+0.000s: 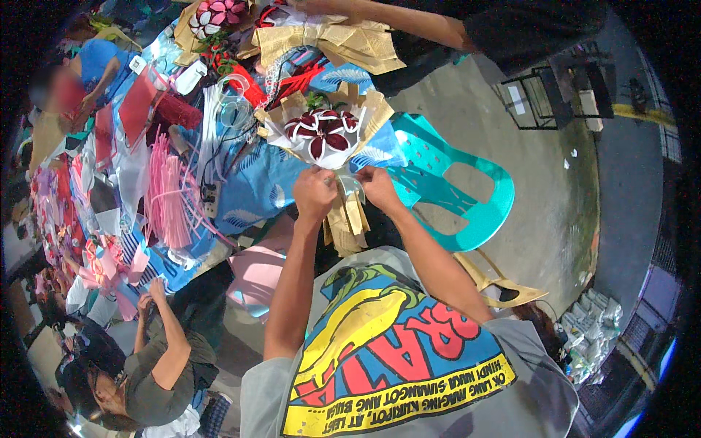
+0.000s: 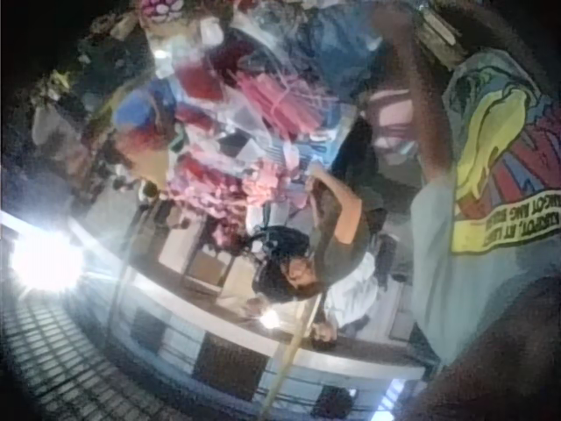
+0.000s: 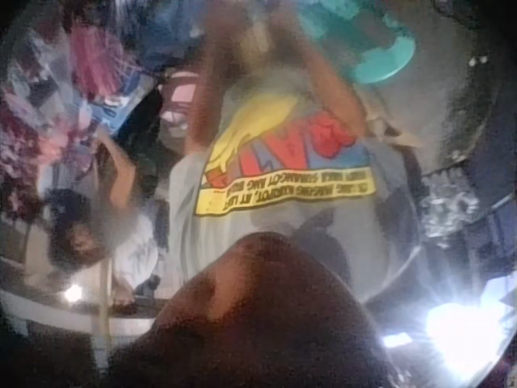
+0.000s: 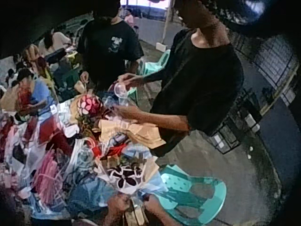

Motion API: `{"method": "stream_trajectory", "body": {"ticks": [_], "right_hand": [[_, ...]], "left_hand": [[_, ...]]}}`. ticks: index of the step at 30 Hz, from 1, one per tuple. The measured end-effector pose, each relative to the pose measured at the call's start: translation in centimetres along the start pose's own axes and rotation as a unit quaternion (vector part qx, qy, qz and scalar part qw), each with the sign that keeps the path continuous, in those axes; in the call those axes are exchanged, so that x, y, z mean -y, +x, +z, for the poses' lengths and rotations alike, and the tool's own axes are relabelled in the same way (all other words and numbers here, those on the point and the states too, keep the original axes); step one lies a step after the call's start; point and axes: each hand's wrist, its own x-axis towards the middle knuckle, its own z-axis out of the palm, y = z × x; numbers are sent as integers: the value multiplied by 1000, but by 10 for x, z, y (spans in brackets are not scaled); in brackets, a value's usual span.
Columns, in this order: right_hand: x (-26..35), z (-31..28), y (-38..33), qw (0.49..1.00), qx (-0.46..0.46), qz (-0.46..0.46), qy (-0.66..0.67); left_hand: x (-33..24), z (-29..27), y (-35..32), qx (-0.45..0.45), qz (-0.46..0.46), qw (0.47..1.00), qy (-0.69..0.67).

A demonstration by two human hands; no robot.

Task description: The person assembles a paper flower bouquet by folding wrapping paper around the stems, applying glue from a hot glue gun to attach decorative lace, and tying a ribbon into a bow around the base.

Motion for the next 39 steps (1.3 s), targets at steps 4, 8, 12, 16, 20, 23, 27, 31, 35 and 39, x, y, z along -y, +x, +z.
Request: {"method": "stream_trajectory", "body": {"ticks": [4,8,12,16,20,23,27,31,35,39], "right_hand": [[-13,6,1,998,-30,-29,36],[11,11,-15,999,-12,-25,26],[19,7,-19,999,-21,-30,-24],[13,1,-21,992,-89,-83,23],[32,-5,-31,944,-220,-235,-68],[63,-1,-35,919,-181,-311,-161],[79,11,-36,871,-115,-319,-357],[58,8,-25,854,-95,-341,-381],[51,9,-23,850,-102,-393,-335],[48,12,-21,832,-103,-416,-351]], "left_hand": [[-3,3,4,-14,73,997,12],[13,1,2,7,124,992,30],[14,3,3,12,167,985,50],[14,0,1,0,170,985,23],[19,-1,-1,-29,137,990,7],[25,-1,-2,-26,131,991,-8],[22,-4,-1,-39,145,989,-17],[19,-5,4,-35,118,992,-29],[32,-3,0,-18,48,985,-165],[61,0,-2,22,-49,945,-323]]}}
